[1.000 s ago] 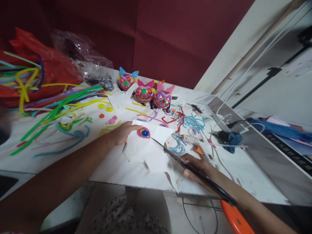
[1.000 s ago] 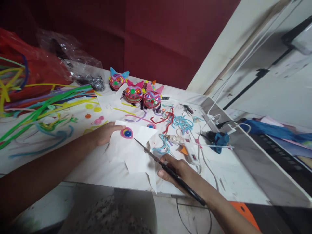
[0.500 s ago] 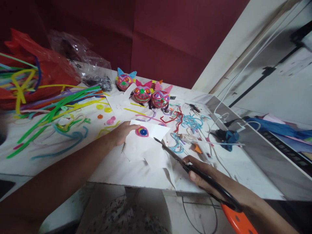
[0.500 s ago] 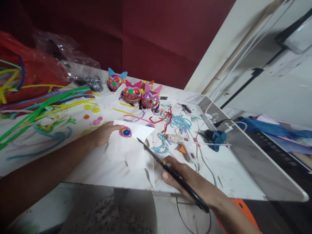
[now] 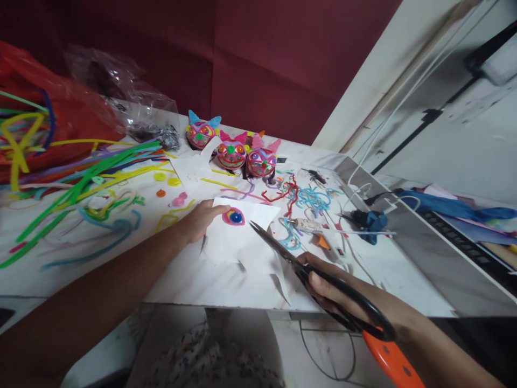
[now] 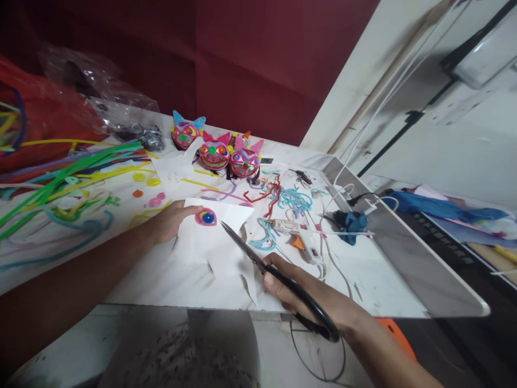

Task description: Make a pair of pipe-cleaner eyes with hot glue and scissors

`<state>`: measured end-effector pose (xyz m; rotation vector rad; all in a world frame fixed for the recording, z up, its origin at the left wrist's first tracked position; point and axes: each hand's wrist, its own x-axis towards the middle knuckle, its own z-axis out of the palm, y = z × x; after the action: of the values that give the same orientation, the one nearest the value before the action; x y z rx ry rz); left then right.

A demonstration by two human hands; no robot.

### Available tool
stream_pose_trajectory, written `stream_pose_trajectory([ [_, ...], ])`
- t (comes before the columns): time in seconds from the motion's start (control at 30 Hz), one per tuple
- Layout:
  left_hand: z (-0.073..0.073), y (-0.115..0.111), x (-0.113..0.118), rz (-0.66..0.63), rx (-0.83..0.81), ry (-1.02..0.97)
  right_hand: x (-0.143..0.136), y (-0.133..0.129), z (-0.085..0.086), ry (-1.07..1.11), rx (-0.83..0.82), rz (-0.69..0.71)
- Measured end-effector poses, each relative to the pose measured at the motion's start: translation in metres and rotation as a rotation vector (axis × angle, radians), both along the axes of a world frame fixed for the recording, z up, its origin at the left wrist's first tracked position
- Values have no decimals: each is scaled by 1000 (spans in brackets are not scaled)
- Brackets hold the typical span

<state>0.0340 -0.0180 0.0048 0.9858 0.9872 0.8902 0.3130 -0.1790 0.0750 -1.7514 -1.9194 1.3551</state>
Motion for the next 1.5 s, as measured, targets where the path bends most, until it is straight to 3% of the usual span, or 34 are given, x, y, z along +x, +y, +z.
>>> stream_pose_trajectory([
  [0.2,1,-1,2,40,42,-6,-10,-4,-12,222,-147,-21],
  [0.5,8,-5,4,138,14,-11,-15,-5,-23,290,-120,-43],
  [0.63,8,-4,4,117,-15,-46,-22,-5,-27,310,-78,-46],
  [1.17,12,-8,5,153,-78,-77,-50,-2,-19,16,227,-38],
  [1.5,14,-14,6,189,-46,-119,-57,7,-31,-11,247,-79],
])
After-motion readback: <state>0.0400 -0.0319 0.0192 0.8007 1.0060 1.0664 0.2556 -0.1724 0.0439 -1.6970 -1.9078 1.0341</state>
